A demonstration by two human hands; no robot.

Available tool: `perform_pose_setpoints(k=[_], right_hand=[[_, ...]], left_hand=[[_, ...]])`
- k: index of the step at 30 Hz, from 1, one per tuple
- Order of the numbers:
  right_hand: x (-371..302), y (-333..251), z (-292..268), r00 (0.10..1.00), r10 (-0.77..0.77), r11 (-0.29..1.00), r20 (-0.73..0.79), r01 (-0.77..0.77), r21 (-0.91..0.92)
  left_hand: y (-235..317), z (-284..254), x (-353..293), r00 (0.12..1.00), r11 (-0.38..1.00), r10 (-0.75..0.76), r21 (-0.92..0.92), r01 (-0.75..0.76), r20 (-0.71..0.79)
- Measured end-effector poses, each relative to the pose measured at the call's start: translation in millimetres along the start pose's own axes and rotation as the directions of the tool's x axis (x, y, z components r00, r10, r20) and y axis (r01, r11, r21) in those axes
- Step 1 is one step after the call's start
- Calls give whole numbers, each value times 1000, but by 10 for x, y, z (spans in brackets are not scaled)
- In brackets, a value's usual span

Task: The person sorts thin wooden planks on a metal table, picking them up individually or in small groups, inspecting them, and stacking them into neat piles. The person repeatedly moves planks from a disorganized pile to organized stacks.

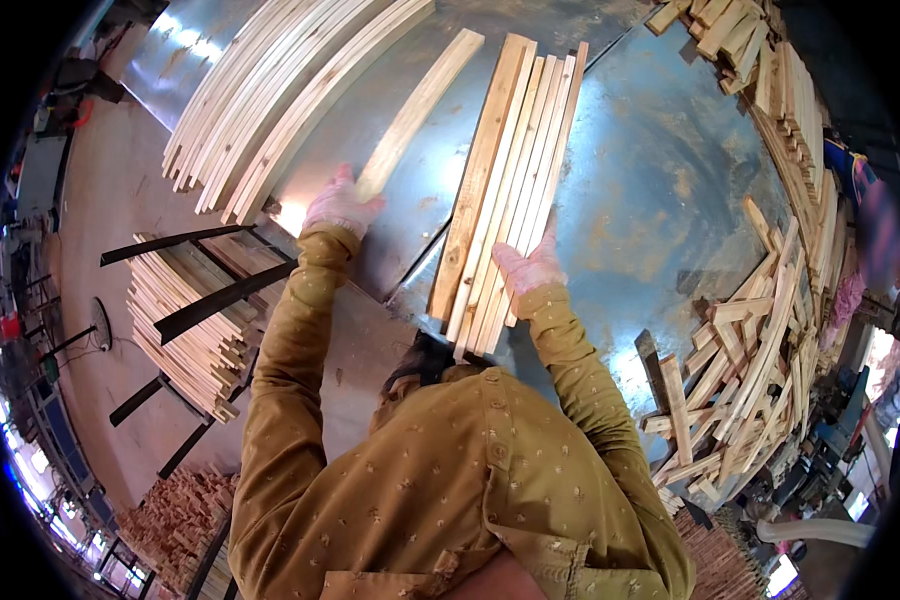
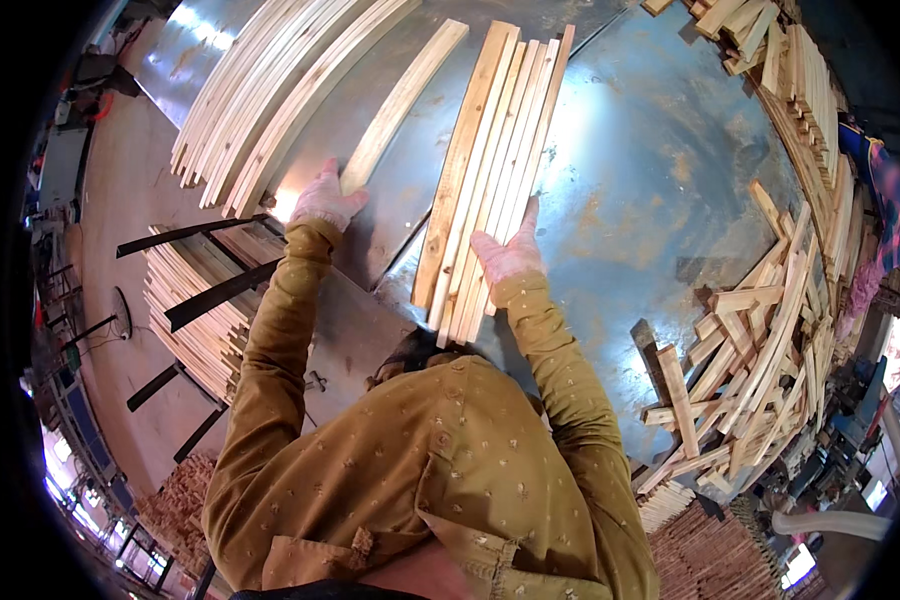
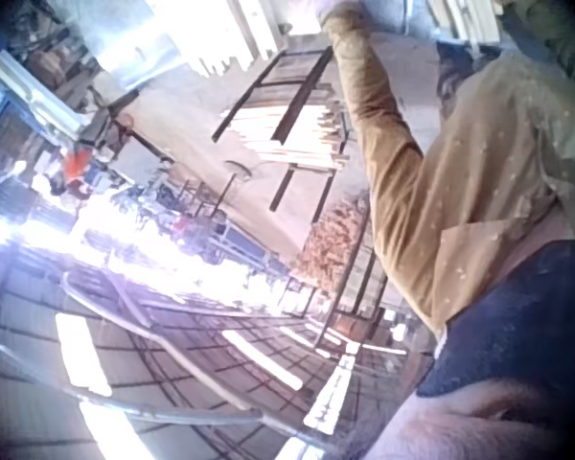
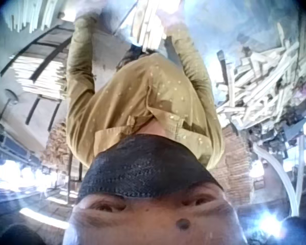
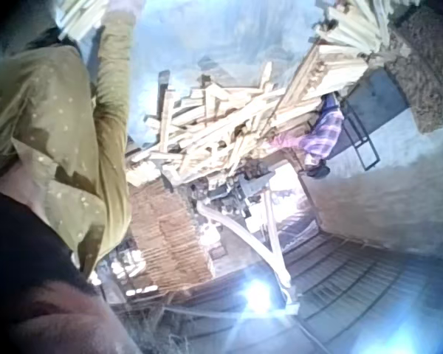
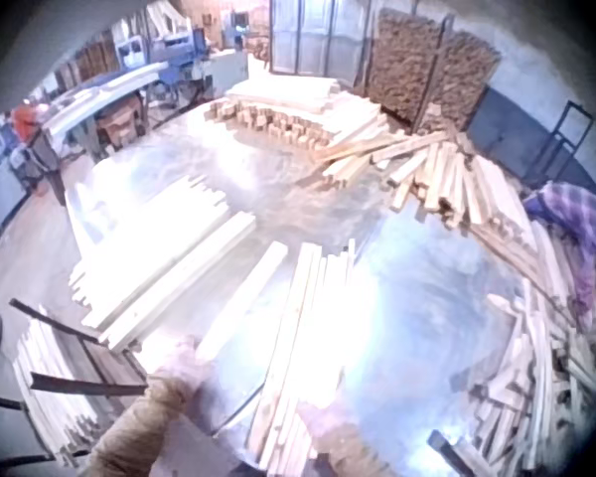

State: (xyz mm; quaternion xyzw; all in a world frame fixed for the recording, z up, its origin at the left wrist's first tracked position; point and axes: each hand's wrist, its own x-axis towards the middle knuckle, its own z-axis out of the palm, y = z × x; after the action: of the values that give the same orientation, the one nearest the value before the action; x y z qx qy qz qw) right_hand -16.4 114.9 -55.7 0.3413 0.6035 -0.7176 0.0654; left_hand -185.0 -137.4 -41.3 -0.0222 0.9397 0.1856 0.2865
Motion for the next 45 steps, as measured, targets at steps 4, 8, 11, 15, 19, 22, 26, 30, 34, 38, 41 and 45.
perform_pose_setpoints(k=[4,8,11,15,19,22,26,30,34,38,41,45], right_hand=[[73,37,288,993,19,991,-116,-34,-126],[68,51,310,991,-11,985,-133,-13,-171],[12,-96,223,988,-11,850,-156,-73,-521],[-165,-123,40,971,-115,581,-209,-105,-807],[-202,-2,-17,982,-106,600,-158,-64,-797],[-234,35,12,972,-170,551,-161,-41,-833],[-276,151,-6,948,-272,554,-162,17,-832],[-314,87,-46,967,-211,609,-145,14,-793],[-272,-46,-52,980,-139,617,-146,-29,-787],[-255,-30,-58,977,-166,547,-132,-20,-837],[-342,2,-50,873,-486,406,-33,191,-894],[-484,-82,139,810,-505,33,297,363,-931]], left_hand=[[214,221,99,998,988,2,-156,7,58],[691,195,-140,999,997,-32,-66,34,26],[896,258,-343,1000,1000,14,-18,-14,25],[973,332,-326,993,999,-6,-31,9,120],[963,433,-285,985,993,33,-120,-13,169],[891,595,-197,989,983,50,-182,-23,141],[544,800,42,928,716,231,-697,41,292],[513,780,-205,843,264,366,-913,312,394],[793,670,-344,841,631,411,-775,15,351],[705,641,-283,923,816,221,-579,3,317],[407,466,-227,844,620,368,-780,91,391],[56,555,-199,967,590,157,-804,72,202]])
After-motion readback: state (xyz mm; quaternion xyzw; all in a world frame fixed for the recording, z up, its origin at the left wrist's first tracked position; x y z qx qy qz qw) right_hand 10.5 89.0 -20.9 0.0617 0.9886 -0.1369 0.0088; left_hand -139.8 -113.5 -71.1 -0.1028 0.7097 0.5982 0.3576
